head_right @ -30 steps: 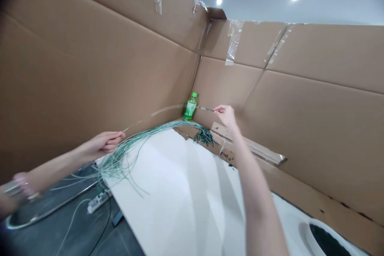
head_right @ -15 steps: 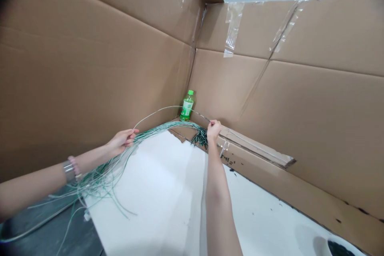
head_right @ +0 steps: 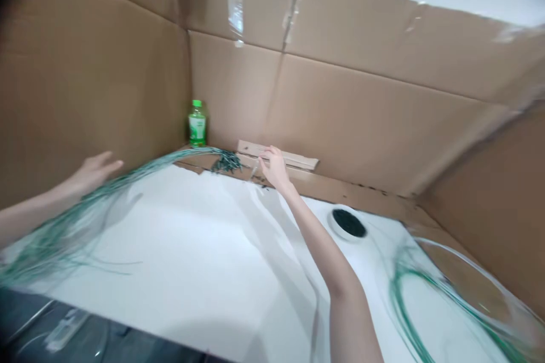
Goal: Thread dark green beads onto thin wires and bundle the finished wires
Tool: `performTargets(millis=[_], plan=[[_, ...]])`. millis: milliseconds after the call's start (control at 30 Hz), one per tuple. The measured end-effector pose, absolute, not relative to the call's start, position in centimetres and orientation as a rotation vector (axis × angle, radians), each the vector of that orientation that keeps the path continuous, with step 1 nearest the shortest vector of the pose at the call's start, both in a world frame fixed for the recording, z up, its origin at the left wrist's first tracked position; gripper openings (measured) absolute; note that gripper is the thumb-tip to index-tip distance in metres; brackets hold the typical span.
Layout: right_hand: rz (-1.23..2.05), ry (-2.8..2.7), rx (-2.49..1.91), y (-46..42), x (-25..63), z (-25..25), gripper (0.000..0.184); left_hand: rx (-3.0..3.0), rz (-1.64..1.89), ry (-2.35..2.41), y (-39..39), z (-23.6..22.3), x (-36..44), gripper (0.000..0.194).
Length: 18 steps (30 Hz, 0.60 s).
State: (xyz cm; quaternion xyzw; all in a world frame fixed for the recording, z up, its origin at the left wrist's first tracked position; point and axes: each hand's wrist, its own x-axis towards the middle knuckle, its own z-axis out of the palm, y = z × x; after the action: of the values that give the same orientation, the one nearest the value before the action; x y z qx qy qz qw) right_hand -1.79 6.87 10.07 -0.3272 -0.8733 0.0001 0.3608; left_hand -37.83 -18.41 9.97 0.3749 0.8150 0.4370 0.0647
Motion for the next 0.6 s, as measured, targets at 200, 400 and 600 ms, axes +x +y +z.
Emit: performTargets(millis=[200,400,600], plan=[[-0.253,-2.172,-1.097,0.8,17.8,14.2,0.026,1.835,1.408,2.06,-15.1,15.7,-25.7,0.087],[-0.3,-1.941,-1.737,-3.7,36.9,16.0,0.029,2.532,1.5,1.481,-12.8,19.5,-10.9,0.068],[0.046,-1.95,-2.178,-5.9,44.9,11.1,0.027,2.843,1.06,1.089,-9.0,19.1,-0.1,0.034]])
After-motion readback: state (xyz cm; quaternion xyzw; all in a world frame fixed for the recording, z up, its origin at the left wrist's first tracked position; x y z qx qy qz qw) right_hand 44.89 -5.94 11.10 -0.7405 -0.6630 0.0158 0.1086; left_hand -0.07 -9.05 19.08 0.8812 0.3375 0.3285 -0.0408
